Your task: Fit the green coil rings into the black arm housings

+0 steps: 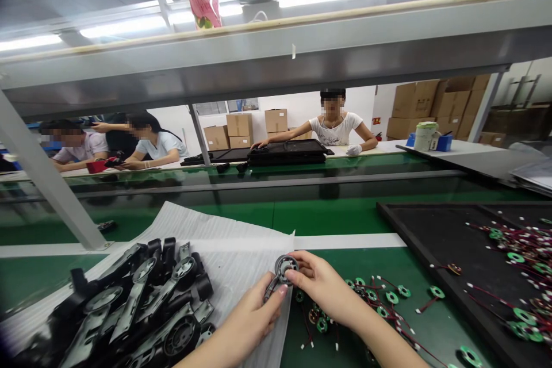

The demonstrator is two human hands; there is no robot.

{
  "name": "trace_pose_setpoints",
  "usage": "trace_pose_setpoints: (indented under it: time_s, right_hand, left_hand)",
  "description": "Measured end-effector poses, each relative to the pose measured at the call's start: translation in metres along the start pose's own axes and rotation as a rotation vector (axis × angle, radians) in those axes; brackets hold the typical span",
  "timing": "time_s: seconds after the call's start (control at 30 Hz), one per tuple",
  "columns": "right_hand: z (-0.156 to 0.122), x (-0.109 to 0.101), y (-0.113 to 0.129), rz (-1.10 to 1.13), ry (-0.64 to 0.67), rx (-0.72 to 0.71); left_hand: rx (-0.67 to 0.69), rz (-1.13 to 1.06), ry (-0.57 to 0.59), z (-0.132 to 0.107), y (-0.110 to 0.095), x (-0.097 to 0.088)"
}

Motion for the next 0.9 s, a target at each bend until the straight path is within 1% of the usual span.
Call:
trace_pose_setpoints:
  time_s: [0.07,0.13,0.33,0.43,0.5,0.53,0.57,0.6,0.63,0.7,0.73,0.77,0.8,0.83,0.9]
  right_hand:
    - [0.000,-0.001,0.001,0.032,-0.013,0.014]
    - [-0.002,-0.001,0.003,0.061,-0.014,0.025]
    - [-0.004,0.000,-0.002,0.061,0.019,0.066]
    - [-0.005,0.002,-0.004,0.083,0.017,0.076]
    - [-0.007,0.003,-0.006,0.122,0.051,0.108]
    - [-0.007,-0.002,-0.007,0.142,0.047,0.127]
    - [-0.006,-0.011,-0.009,0.158,0.014,0.143]
    - [-0.003,-0.026,-0.011,0.168,-0.046,0.154]
    - [0.002,-0.045,-0.013,0.171,-0.135,0.160]
    - [0.015,-0.081,-0.019,0.154,-0.292,0.168]
    - [0.025,-0.096,-0.023,0.133,-0.354,0.182]
    - [0.035,-0.106,-0.029,0.103,-0.401,0.206]
    - [0.047,-0.110,-0.034,0.070,-0.427,0.233]
    - [0.060,-0.110,-0.038,0.039,-0.434,0.251]
    - [0.086,-0.100,-0.041,-0.019,-0.406,0.259]
  left_hand:
    - [0.106,0.134,-0.038,-0.003,-0.011,-0.005]
    - [0.157,0.239,-0.050,-0.006,-0.017,-0.007]
    - [0.102,0.466,-0.034,-0.007,-0.009,-0.008]
    - [0.083,0.522,-0.034,-0.008,-0.008,-0.008]
    - [0.055,0.542,0.000,-0.010,-0.009,-0.006]
    - [0.053,0.541,0.023,-0.012,-0.012,-0.005]
    - [0.066,0.533,0.036,-0.014,-0.017,-0.005]
    - [0.096,0.520,0.030,-0.015,-0.024,-0.006]
    - [0.139,0.505,0.001,-0.016,-0.032,-0.010]
    - [0.232,0.477,-0.103,-0.017,-0.049,-0.022]
    - [0.262,0.462,-0.153,-0.017,-0.055,-0.028]
    - [0.278,0.445,-0.185,-0.017,-0.059,-0.033]
    - [0.291,0.424,-0.194,-0.016,-0.063,-0.037]
    - [0.305,0.403,-0.187,-0.015,-0.067,-0.039]
    - [0.359,0.360,-0.139,-0.018,-0.083,-0.041]
Point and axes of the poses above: each hand's wrist, its own z-axis towards the middle knuckle, its own x-axis out of the palm, y = z × x, the point moved 10 cm from there along z, towards the middle knuckle, and after that the axes turned 5 degrees about -y, right-handed, at the moved point
